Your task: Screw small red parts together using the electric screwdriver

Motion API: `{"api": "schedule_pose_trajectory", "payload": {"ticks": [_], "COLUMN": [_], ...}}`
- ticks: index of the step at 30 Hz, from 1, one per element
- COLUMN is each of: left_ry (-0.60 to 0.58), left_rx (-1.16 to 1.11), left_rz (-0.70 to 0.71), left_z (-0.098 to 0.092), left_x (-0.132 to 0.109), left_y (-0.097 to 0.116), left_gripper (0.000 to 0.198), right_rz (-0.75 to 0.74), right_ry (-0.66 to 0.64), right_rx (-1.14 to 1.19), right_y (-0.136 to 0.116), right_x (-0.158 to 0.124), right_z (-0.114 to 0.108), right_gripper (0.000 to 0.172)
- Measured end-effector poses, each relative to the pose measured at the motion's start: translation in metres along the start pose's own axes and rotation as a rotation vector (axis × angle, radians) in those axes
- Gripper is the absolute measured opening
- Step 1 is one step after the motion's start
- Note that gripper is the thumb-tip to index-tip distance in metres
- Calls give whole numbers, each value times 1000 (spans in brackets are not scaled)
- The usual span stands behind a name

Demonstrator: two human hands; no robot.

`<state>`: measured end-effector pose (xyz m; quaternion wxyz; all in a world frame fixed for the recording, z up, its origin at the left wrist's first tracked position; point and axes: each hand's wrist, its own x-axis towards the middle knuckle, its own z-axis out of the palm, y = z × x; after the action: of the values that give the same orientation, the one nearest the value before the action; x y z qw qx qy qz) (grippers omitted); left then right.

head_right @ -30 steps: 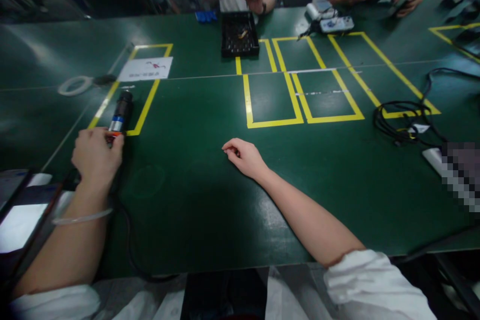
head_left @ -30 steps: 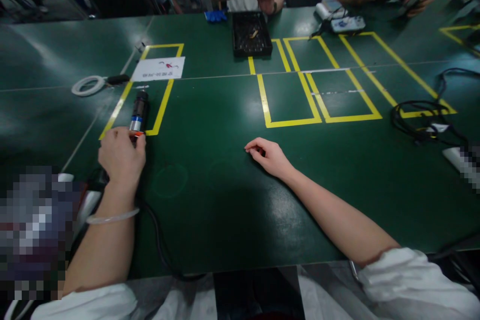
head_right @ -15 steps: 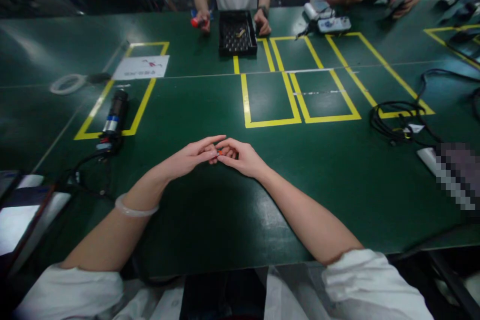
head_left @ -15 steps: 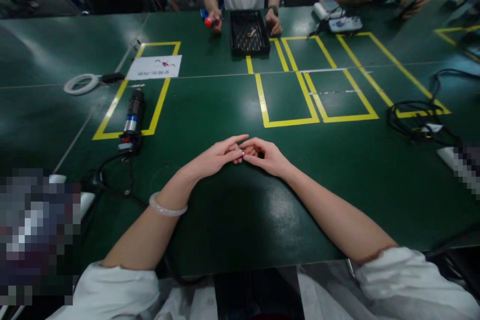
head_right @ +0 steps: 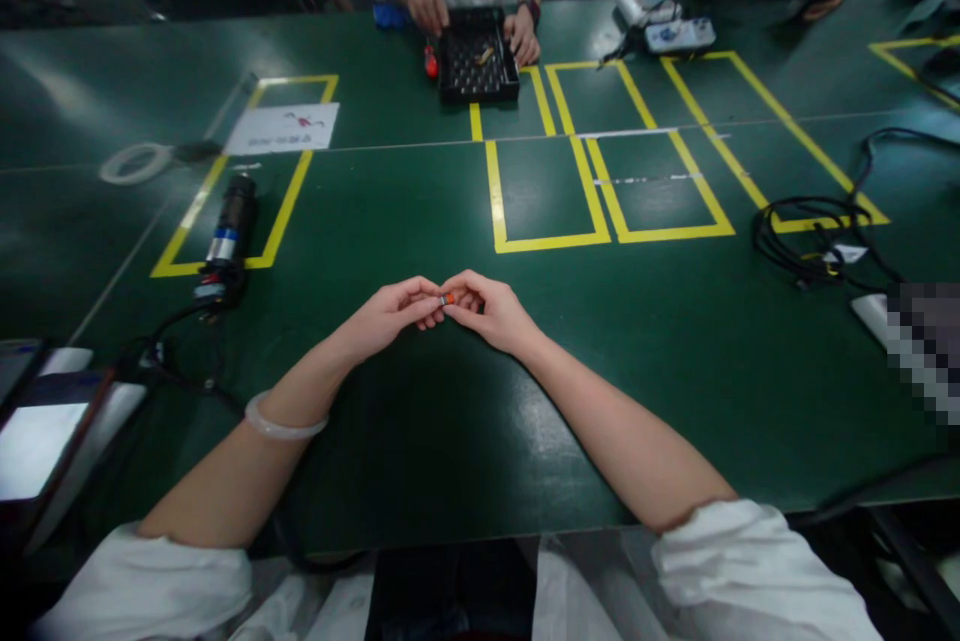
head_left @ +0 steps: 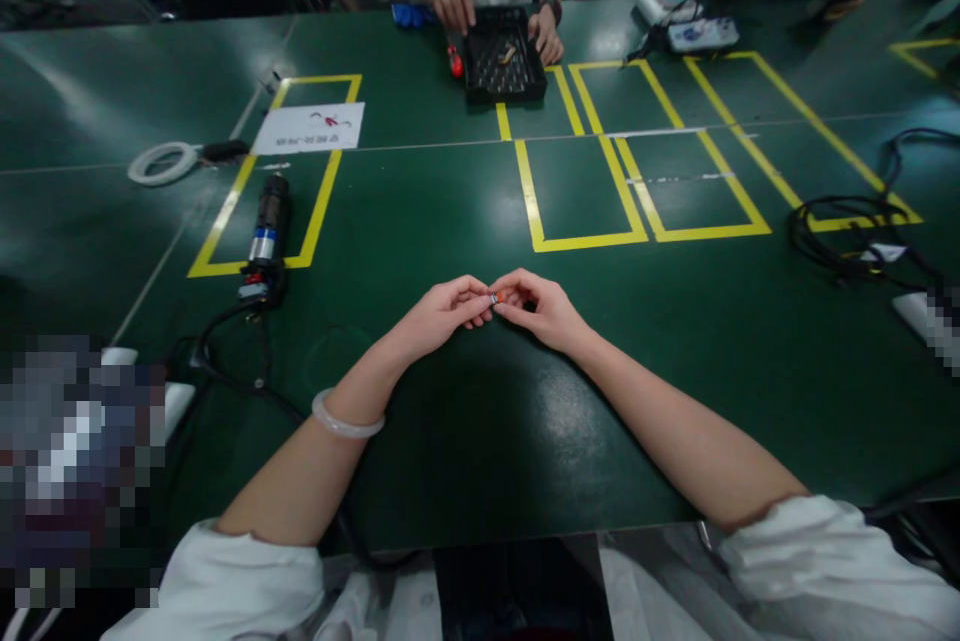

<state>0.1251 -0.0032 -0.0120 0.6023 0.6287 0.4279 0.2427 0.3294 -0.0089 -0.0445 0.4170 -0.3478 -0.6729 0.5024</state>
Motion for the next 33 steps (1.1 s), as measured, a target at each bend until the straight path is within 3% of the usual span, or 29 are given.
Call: {"api": "schedule_pose_trajectory", "payload": {"ticks": [6,11,17,22,33], "left_ry": [90,123,127,138,118], "left_rx": [-6,33,32,41,105], "left_rz": [49,66,85,133,79], "left_z": [6,6,5,3,3], "left_x": [-3,-3,-1,-1,-2], "left_y": [2,1,-4,-7,-6], "left_gripper": [32,33,29,26,29], "right_rz": [60,12,-64,-93,-112], "right_ry": [46,41,43,51,49], "right_rx": [34,-34,-142,-300,-306], "right_y": [-2,-3,-1,-4,-9], "right_x": [0,0,0,0,-1], "right_z": [0,-1,0,0,-1], "right_gripper": [22,14,19,11,14]}}
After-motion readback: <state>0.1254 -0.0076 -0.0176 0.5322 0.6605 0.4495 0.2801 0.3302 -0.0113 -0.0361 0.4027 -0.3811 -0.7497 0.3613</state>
